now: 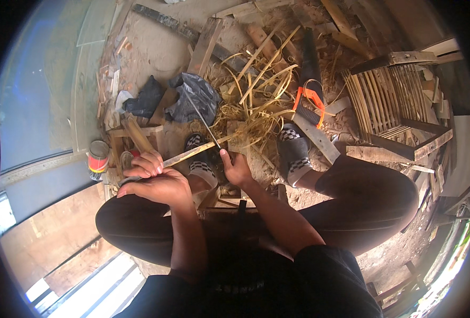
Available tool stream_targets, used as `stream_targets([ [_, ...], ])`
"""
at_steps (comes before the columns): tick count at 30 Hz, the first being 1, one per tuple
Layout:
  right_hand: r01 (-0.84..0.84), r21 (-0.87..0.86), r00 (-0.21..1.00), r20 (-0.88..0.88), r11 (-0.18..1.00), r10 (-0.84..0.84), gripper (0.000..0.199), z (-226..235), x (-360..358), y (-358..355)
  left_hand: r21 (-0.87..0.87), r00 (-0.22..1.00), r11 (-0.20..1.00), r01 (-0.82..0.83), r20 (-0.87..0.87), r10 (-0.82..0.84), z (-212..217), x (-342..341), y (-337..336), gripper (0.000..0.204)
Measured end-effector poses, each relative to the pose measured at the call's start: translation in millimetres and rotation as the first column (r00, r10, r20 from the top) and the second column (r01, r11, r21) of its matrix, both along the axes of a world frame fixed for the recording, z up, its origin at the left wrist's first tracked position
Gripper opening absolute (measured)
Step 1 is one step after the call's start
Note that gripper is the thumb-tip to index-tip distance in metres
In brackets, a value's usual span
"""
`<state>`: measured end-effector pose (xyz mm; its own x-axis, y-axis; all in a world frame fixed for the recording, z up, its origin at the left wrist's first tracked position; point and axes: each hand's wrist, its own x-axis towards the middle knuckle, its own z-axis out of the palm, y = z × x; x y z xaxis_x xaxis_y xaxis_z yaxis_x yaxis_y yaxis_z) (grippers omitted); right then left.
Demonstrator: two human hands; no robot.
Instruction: The person sits on the floor and uses a knife to shave thin strips from long bamboo sticks. They repeatedly rotate the sticks and pull the knife along their length to remove the outer layer, producing a pile of shavings.
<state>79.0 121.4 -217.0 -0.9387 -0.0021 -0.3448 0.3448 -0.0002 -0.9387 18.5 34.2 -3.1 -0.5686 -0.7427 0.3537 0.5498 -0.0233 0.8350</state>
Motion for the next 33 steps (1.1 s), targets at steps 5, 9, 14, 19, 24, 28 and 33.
stream_targets([
  [5,-0.253,0.417,0.935,0.337,0.873,0.110,0.064,-51,15,29,0.004,0.997,0.998,-0.066,0.048,0.066,2,-8,-6,0.064],
  [9,-0.068,0.133,0.970,0.240,0.989,0.034,0.065,-21,12,15,-0.021,0.997,0.998,-0.055,0.046,0.056,1,-7,1,0.065],
  [14,-0.147,0.029,0.989,0.030,0.989,0.146,0.052,32,-7,-2,-0.032,0.992,0.993,-0.115,0.054,0.116,1,-11,-4,0.064],
  [19,-0.190,0.185,0.980,0.097,0.964,0.175,0.052,17,-3,-6,0.037,0.980,0.984,-0.176,0.104,0.171,1,-10,-16,0.063],
  [24,-0.183,0.169,0.980,0.107,0.968,0.167,0.051,60,-8,-3,0.044,0.992,0.993,-0.112,0.070,0.108,0,-2,-21,0.064],
  [28,-0.138,0.134,0.984,0.133,0.981,0.120,0.052,60,-15,0,0.010,0.997,0.998,-0.069,0.043,0.069,1,1,-2,0.065],
  [33,-0.237,0.229,0.965,0.171,0.944,0.200,0.055,52,-11,6,0.026,0.994,0.996,-0.089,0.060,0.087,2,1,0,0.063],
])
